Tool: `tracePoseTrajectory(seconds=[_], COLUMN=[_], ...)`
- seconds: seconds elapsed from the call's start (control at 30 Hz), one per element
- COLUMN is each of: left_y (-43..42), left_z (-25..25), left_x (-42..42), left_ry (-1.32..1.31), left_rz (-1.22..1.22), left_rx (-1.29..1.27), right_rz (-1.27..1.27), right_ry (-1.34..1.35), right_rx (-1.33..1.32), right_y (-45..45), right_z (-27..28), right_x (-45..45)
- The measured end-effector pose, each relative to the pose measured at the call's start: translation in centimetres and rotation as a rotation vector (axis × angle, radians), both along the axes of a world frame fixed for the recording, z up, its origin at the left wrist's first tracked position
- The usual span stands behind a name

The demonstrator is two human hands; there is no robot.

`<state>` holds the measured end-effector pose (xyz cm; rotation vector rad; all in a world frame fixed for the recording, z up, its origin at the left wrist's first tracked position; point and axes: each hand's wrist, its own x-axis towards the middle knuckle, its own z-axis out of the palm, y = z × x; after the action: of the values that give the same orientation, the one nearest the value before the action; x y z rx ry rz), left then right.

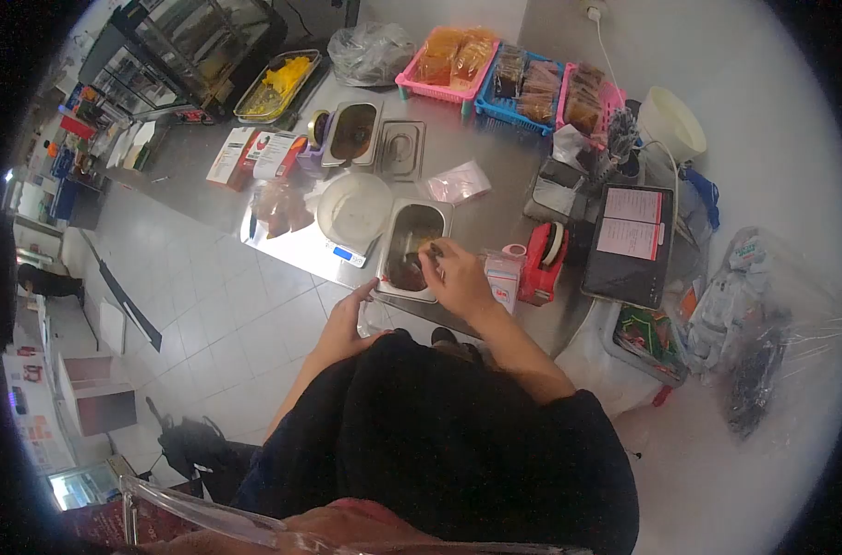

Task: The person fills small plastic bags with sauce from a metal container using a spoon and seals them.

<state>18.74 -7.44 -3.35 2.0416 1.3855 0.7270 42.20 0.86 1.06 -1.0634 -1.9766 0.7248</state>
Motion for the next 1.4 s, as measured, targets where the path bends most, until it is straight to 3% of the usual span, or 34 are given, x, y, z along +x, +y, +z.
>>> tracePoseTrajectory(seconds=[0.07,0.2,0.4,0.5,0.6,0.7,0.8,0.9,1.0,1.1,1.23,1.27,1.37,1.4], left_y=[0.0,0.3,0.3,0.2,0.2,0.2,0.3,0.3,0.2,0.3,0.4,0.3,0.2,0.3], left_z=[-0.3,-1.0,-0.3,0.3,0.4,0.4,0.6,0.7,0.2,0.1,0.0,0.4,0.0,-0.2], left_x=[-0.1,-0.4,-0.2,-0.2,-0.2,-0.2,-0.3,-0.3,-0.4,-0.4,-0.5,-0.3,-0.4,-0.4], left_ry=[-0.053,-0.104,-0.141,-0.098,-0.14,-0.148,-0.109,-0.117,-0.118,-0.116,-0.133,-0.125,-0.127,-0.132], left_rz=[0.004,-0.009,-0.022,-0.006,-0.024,-0.03,-0.024,-0.04,-0.037,-0.042,-0.052,-0.045,-0.043,-0.047], left_rx=[-0.033,-0.011,-0.055,0.007,-0.054,-0.044,-0.094,-0.054,-0.066,-0.074,-0.077,-0.082,-0.075,-0.063], right_rz=[0.064,0.534,0.472,0.637,0.676,0.554,0.678,0.484,0.142,-0.023,-0.18,-0.258,-0.391,-0.365], right_ry=[0.069,-0.219,-0.254,-0.279,-0.363,-0.373,-0.312,-0.291,0.001,0.178,0.082,0.002,0.287,0.142], right_rx=[0.042,0.193,0.277,0.279,0.221,0.257,0.172,0.123,0.074,-0.152,-0.156,-0.024,-0.068,-0.252], right_y=[-0.9,-2.2,-1.9,-2.4,-1.3,-1.1,-1.4,-0.2,-0.3,-0.8,1.5,2.2,2.9,3.0], right_z=[0.7,0.3,2.8,2.8,1.9,2.8,2.4,1.8,2.1,1.1,-4.7,-4.8,-2.7,-4.9], right_x=[-0.9,0.0,1.8,1.7,2.7,3.0,2.4,2.8,1.6,-0.9,-1.5,-1.0,-1.8,-1.7])
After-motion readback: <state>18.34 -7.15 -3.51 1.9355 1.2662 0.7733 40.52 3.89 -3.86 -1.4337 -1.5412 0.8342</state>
